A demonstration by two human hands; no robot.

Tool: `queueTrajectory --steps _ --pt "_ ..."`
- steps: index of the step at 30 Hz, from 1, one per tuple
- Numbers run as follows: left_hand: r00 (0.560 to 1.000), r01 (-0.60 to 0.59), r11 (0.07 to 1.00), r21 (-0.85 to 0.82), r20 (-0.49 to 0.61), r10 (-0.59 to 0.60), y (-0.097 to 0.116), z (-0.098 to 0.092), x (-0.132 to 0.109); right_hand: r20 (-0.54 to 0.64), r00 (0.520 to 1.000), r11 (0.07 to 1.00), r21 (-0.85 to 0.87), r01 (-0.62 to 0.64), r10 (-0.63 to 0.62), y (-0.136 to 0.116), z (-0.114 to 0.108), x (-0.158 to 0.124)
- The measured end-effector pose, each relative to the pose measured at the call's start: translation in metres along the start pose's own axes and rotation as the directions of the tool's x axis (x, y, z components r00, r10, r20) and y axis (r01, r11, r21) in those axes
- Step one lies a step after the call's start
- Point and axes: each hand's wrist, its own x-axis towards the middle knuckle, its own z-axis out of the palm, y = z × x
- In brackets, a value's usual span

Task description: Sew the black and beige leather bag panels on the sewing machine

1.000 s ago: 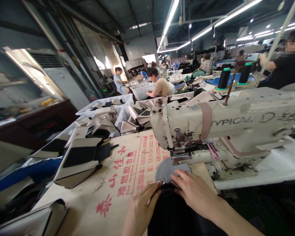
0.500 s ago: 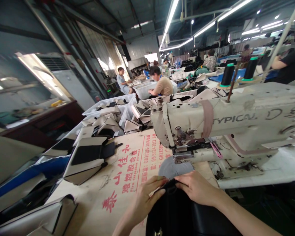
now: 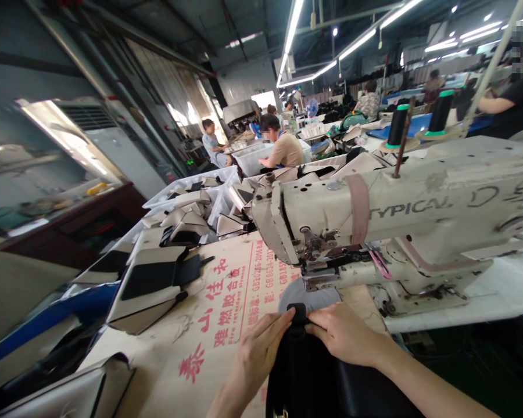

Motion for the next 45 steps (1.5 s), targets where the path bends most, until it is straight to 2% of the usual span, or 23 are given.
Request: queueTrajectory --steps 5,11,13,17,20,24,28,32,34,38,39,41,43,45 --pt "0.985 0.045 0.999 -0.023 0.169 -0.041 0.007 -0.013 0.014 -0.013 1.000 0.999 0.045 -0.002 0.003 0.001 0.002 0.002" --pt "0.978 0.078 0.996 -0.030 0.195 -0.071 -0.001 -0.009 0.023 -0.064 0.992 0.979 0.182 -0.091 0.104 0.004 0.001 0.004" --pt "0.980 0.080 0.996 -0.042 0.189 -0.070 -0.005 -0.007 0.025 -0.096 0.993 0.990 0.135 -0.050 0.063 0.004 -0.002 0.005" --pt "0.980 0.097 0.992 -0.085 0.185 -0.080 -0.008 -0.004 0.027 -0.063 0.984 0.980 -0.115 0.161 -0.169 0.003 -0.007 0.008" --pt "0.973 0.148 0.980 -0.136 0.196 -0.120 -0.008 -0.004 0.029 0.003 0.982 0.969 -0.165 0.186 -0.188 0.003 -0.006 0.011" --pt "0.967 0.215 0.954 -0.211 0.181 -0.178 -0.004 -0.003 0.031 0.023 0.987 0.981 -0.113 0.159 -0.158 0.007 -0.003 0.011" --pt "0.943 0.332 0.899 -0.285 0.102 -0.315 0.000 -0.003 0.015 -0.008 0.992 0.992 -0.016 0.125 -0.125 0.011 -0.002 0.008" --pt "0.873 0.484 0.771 -0.413 0.171 -0.456 0.000 0.004 -0.017 -0.029 0.990 0.989 0.035 0.140 -0.139 0.013 -0.001 0.006" --pt "0.842 0.526 0.729 -0.438 0.147 -0.519 0.000 0.013 -0.023 -0.034 0.989 0.988 0.063 0.145 -0.143 0.013 -0.003 0.006" --pt "0.804 0.537 0.769 -0.347 -0.065 -0.591 0.000 0.025 -0.004 -0.104 0.992 0.989 0.122 0.083 -0.070 0.012 -0.010 0.007" --pt "0.810 0.532 0.795 -0.292 -0.097 -0.578 0.001 0.024 0.005 -0.127 0.991 0.986 0.154 0.059 -0.040 0.012 -0.010 0.006" --pt "0.850 0.499 0.853 -0.156 -0.107 -0.516 0.003 0.016 0.021 -0.159 0.987 0.964 0.267 0.009 0.035 0.010 -0.005 0.002" --pt "0.899 0.435 0.900 0.007 -0.047 -0.435 0.002 0.005 0.035 -0.167 0.976 0.881 0.471 -0.044 0.138 0.009 0.010 -0.001" --pt "0.924 0.374 0.918 0.135 0.032 -0.381 -0.005 -0.003 0.046 -0.146 0.946 0.678 0.729 -0.094 0.289 0.009 0.033 0.000"
